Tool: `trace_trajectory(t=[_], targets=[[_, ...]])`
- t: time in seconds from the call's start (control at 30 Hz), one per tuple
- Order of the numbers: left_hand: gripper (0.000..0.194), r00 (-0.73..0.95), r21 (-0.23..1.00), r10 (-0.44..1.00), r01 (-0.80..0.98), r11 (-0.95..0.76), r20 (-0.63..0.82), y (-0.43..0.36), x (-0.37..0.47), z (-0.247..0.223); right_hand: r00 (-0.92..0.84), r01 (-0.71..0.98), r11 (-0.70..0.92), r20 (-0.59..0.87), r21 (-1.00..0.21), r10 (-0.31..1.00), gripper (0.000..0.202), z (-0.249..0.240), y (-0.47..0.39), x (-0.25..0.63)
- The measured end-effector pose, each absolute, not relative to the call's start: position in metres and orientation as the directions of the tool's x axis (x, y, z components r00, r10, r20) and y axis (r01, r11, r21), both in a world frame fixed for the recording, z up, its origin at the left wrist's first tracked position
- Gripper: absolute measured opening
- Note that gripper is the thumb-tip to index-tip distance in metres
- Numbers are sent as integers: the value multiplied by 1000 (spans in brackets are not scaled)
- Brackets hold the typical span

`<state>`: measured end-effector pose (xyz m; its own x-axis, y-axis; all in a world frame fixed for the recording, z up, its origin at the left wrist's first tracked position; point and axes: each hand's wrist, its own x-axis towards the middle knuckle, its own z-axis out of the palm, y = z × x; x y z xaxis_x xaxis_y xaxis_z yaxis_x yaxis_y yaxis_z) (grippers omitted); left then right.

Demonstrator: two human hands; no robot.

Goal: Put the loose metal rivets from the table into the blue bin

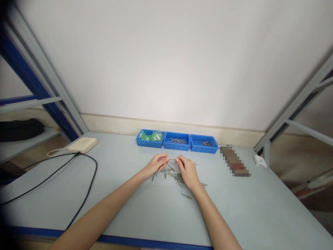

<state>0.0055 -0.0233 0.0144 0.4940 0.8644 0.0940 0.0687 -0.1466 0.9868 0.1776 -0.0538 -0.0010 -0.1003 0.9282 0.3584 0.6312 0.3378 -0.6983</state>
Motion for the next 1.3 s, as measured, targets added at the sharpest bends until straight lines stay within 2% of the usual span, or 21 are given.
trace_trajectory(t=[0.1, 0.17, 0.33, 0.47, 0.53, 0.6, 0.67, 0.7, 0.8, 0.87, 0.97, 1.03, 1.13, 1.3], targets=[[43, 509, 984, 856, 91, -155, 88, -22, 5, 12, -122, 643, 352, 362, -680, 924, 37, 0, -53, 179], [43, 510, 984, 856, 93, -152, 84, -22, 5, 10, -124, 635, 350, 356, -689, 926, 34, 1, -52, 181], [42, 583, 990, 812, 103, -95, 17, -22, 5, 6, -247, 586, 311, 200, -749, 948, 23, 5, -53, 190], [52, 611, 996, 791, 79, -43, -14, -22, 5, 6, -320, 541, 310, 150, -782, 936, 28, 11, -55, 198], [58, 588, 996, 808, 42, -81, 41, -18, 4, 3, -294, 505, 306, 173, -807, 940, 32, 17, -46, 210], [64, 560, 993, 823, 6, -121, 97, -10, 2, -2, -188, 490, 309, 248, -815, 950, 35, 26, -27, 230], [68, 531, 992, 839, -13, -129, 116, 0, -1, -9, 1, 547, 287, 343, -787, 939, 39, 38, -6, 257], [68, 519, 992, 847, -14, -128, 117, 4, -2, -12, 55, 607, 236, 336, -759, 940, 40, 42, 4, 271], [70, 478, 992, 871, -7, -129, 117, 12, -4, -16, 81, 771, 56, 184, -634, 980, 43, 47, 15, 308], [70, 466, 992, 877, -5, -128, 116, 12, -4, -14, 52, 829, 13, 100, -559, 994, 47, 38, 5, 319], [69, 491, 992, 864, -5, -123, 109, 7, -2, -10, -51, 811, 103, 105, -576, 993, 39, 15, -25, 315], [67, 506, 992, 856, 6, -130, 109, 3, 0, -7, -110, 777, 185, 161, -601, 981, 28, 0, -43, 303], [65, 492, 988, 863, 32, -152, 117, -4, 2, -4, -185, 776, 270, 204, -570, 961, 27, -14, -56, 286], [60, 453, 979, 880, 67, -192, 142, -7, 0, -3, -140, 832, 213, 177, -512, 974, 18, -22, -49, 275]])
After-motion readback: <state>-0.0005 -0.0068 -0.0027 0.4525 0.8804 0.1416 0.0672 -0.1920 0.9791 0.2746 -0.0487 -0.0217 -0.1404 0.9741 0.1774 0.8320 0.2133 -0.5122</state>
